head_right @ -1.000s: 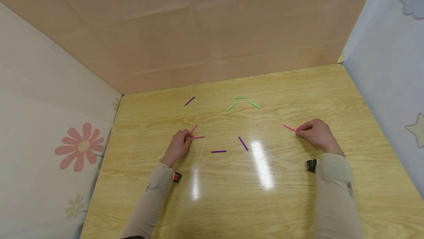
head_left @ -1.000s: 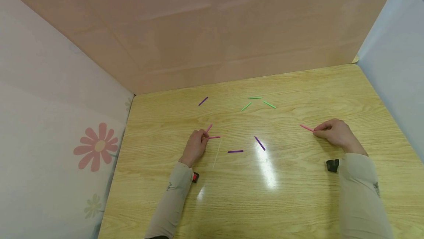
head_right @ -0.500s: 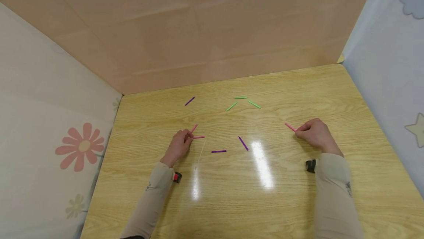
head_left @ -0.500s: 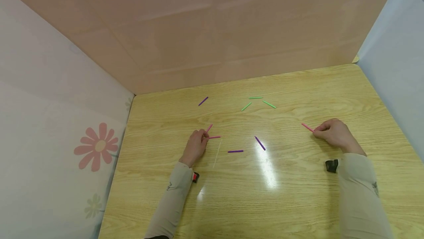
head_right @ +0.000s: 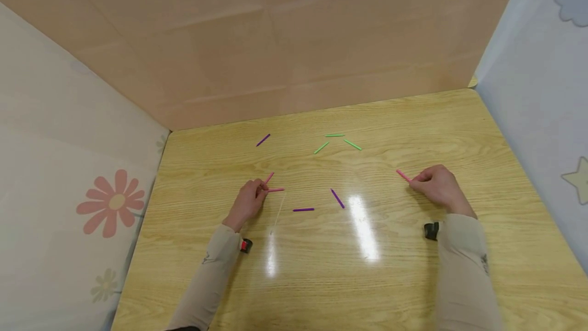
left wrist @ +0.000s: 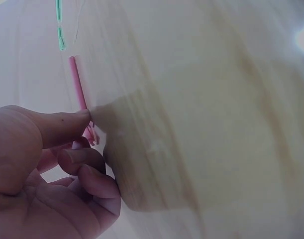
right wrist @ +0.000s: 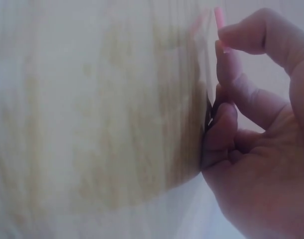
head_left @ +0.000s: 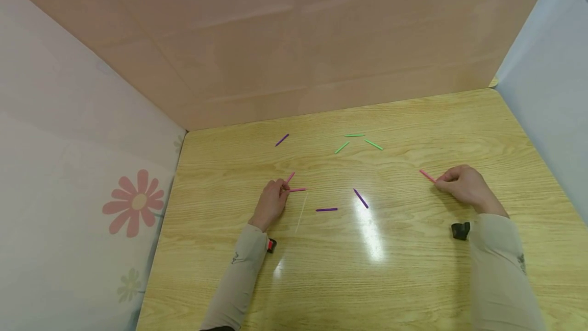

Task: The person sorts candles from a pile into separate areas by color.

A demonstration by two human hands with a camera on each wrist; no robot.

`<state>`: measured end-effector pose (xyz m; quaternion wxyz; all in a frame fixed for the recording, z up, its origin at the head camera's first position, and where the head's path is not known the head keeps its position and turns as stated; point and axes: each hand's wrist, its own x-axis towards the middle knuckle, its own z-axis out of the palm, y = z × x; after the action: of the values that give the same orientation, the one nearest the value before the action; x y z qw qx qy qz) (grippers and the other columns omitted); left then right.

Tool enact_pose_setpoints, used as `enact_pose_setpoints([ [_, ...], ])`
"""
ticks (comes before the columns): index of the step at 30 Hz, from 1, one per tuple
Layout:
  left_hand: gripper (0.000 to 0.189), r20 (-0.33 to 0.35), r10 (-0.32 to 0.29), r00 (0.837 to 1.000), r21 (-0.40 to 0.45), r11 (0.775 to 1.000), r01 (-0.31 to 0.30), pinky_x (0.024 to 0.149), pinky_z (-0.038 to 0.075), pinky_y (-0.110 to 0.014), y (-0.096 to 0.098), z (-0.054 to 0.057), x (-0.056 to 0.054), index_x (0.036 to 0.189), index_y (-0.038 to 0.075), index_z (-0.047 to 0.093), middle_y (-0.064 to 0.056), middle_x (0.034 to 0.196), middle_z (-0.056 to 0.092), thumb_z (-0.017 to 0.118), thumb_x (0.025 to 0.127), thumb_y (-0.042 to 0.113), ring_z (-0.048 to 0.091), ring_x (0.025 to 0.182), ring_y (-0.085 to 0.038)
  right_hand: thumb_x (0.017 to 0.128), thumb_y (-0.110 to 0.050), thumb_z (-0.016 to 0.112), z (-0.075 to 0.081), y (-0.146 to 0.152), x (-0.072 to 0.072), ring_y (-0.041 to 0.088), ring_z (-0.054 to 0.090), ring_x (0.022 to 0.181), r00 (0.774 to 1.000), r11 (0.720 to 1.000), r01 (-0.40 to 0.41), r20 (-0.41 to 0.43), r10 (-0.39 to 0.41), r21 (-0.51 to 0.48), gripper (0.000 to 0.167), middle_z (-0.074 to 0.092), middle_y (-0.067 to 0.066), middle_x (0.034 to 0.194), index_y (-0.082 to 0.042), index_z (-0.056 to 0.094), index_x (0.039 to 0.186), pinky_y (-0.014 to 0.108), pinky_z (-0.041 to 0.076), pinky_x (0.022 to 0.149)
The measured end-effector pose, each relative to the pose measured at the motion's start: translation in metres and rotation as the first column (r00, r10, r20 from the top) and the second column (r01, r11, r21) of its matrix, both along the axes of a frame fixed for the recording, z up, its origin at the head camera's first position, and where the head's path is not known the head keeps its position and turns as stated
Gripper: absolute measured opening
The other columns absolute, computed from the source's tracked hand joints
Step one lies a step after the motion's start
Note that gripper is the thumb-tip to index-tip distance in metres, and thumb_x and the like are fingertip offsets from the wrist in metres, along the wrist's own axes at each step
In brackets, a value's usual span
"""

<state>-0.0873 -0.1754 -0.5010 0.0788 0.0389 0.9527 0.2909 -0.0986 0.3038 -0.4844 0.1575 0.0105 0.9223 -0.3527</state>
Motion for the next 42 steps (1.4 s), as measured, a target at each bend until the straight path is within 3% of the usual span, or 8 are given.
enact_pose_setpoints([
  [12,0.006,-0.034,-0.006,0.999,0.018,1.0,0.007,0.064,0.04,-0.029,-0.001,0.002,0.004,0.098,0.005,0.061,-0.008,0.084,0.054,0.056,0.095,0.007,0.047,0.072,-0.018,0.094,-0.027,0.06,0.0,-0.004,0.006,0.006,0.046,0.081,0.998,0.999,0.021,-0.055,-0.023,-0.03,0.03,0.058,0.024,0.113,0.002,0.068,0.093,0.022,0.039,0.067],
  [16,0.007,-0.008,0.008,1.0,0.01,1.0,-0.008,0.066,0.041,-0.03,0.0,0.002,0.003,0.099,0.006,0.061,-0.008,0.085,0.055,0.056,0.096,0.009,0.047,0.073,-0.019,0.094,-0.026,0.06,0.0,-0.006,0.006,0.006,0.046,0.084,0.997,0.999,0.028,-0.065,-0.029,-0.026,0.029,0.059,0.027,0.115,0.002,0.068,0.093,0.022,0.039,0.068],
  [27,0.009,0.026,0.016,1.0,-0.016,1.0,-0.015,0.07,0.044,-0.032,0.001,0.003,0.0,0.103,0.008,0.061,-0.01,0.093,0.059,0.055,0.097,0.011,0.05,0.078,-0.02,0.095,-0.027,0.059,0.002,-0.009,0.007,-0.004,0.045,0.073,0.994,0.999,0.046,-0.102,-0.049,-0.028,0.03,0.061,0.028,0.115,0.002,0.067,0.096,0.022,0.039,0.062],
  [31,0.009,0.031,0.016,0.999,-0.019,1.0,-0.015,0.069,0.043,-0.032,0.0,0.002,0.0,0.103,0.008,0.061,-0.009,0.092,0.058,0.054,0.098,0.011,0.049,0.077,-0.019,0.095,-0.028,0.059,0.003,-0.013,0.008,0.001,0.049,0.079,0.991,0.997,0.06,-0.118,-0.065,-0.04,0.031,0.06,0.027,0.117,0.001,0.067,0.095,0.025,0.039,0.066],
  [37,0.008,0.042,0.005,0.999,-0.009,1.0,-0.005,0.068,0.042,-0.03,0.001,0.001,0.0,0.101,0.008,0.06,-0.008,0.089,0.057,0.053,0.098,0.011,0.047,0.076,-0.018,0.096,-0.029,0.055,0.009,-0.023,0.009,0.03,0.051,0.1,0.982,0.991,0.101,-0.149,-0.113,-0.082,0.035,0.053,0.028,0.126,0.005,0.064,0.098,0.034,0.037,0.075],
  [42,0.008,0.057,0.011,0.998,0.004,1.0,-0.011,0.068,0.042,-0.03,0.002,0.002,0.001,0.101,0.009,0.06,-0.008,0.091,0.057,0.052,0.099,0.01,0.047,0.076,-0.018,0.094,-0.025,0.057,0.015,-0.032,0.009,0.004,0.047,0.087,0.961,0.985,0.141,-0.224,-0.161,-0.101,0.03,0.053,0.019,0.123,0.004,0.066,0.094,0.028,0.037,0.071],
])
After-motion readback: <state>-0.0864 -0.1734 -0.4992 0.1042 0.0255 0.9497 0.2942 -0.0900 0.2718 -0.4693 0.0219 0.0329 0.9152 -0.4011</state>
